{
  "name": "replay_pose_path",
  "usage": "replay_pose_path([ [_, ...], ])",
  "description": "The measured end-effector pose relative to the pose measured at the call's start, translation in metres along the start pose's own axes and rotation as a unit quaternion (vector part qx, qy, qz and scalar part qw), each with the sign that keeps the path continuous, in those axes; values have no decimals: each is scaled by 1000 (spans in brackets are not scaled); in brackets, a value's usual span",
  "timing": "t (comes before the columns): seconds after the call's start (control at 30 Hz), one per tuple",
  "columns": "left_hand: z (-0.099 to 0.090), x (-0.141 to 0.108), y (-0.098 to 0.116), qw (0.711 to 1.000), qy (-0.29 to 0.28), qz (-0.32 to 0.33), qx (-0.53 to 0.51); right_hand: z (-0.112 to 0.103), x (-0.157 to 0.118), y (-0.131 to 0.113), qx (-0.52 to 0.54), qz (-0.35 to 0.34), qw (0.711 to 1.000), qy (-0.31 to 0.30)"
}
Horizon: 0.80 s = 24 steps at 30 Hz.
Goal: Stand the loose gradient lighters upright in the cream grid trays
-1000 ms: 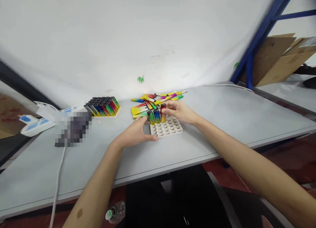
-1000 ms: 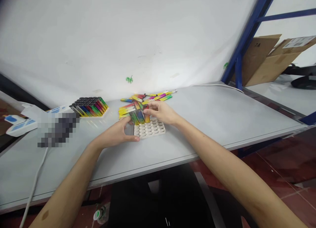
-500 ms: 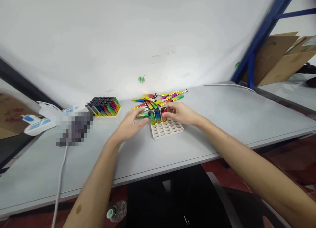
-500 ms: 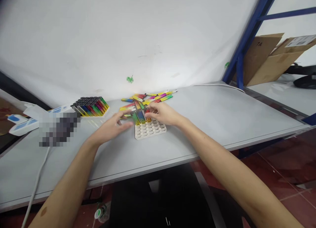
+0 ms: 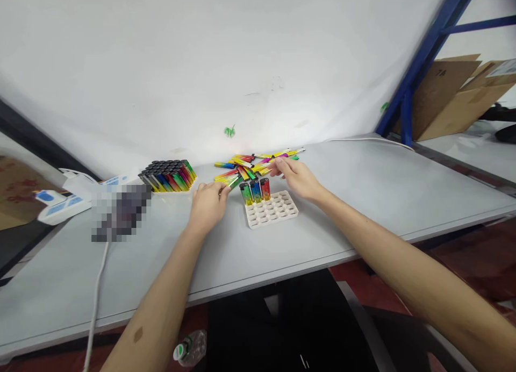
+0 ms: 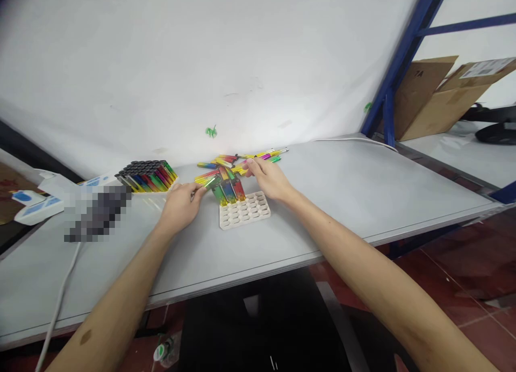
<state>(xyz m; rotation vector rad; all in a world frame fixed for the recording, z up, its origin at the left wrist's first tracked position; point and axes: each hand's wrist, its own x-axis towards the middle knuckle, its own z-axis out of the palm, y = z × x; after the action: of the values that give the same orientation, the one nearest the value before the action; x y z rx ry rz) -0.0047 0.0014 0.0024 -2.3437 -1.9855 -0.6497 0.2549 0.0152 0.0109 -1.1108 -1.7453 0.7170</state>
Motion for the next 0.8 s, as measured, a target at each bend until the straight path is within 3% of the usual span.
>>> replay_pose_path([
  [0.1, -6, 0, 8, 988, 38, -31, -148, -1, 4, -2, -5, -8, 999, 51],
  [0.17, -9, -2, 15, 974, 100, -21, -203, 0, 2, -9, 0, -37, 997, 69],
  [0.3, -13, -9, 31, 947, 216, 73, -225, 4, -4, -30, 14, -114, 991, 61],
  [0.4, -11, -12, 41, 940, 256, 135, -183, 8, -7, -39, 90, -101, 990, 37],
  [0.53, -6, -15, 45, 943, 254, 174, -128, 12, -6, -39, 250, -66, 966, -25],
  [0.63, -6, -14, 44, 945, 236, 197, -110, 12, -5, -40, 308, -39, 950, -22],
  [0.8, -6, -5, 26, 960, 245, 88, -107, -7, -5, -44, 341, 70, 937, 42],
])
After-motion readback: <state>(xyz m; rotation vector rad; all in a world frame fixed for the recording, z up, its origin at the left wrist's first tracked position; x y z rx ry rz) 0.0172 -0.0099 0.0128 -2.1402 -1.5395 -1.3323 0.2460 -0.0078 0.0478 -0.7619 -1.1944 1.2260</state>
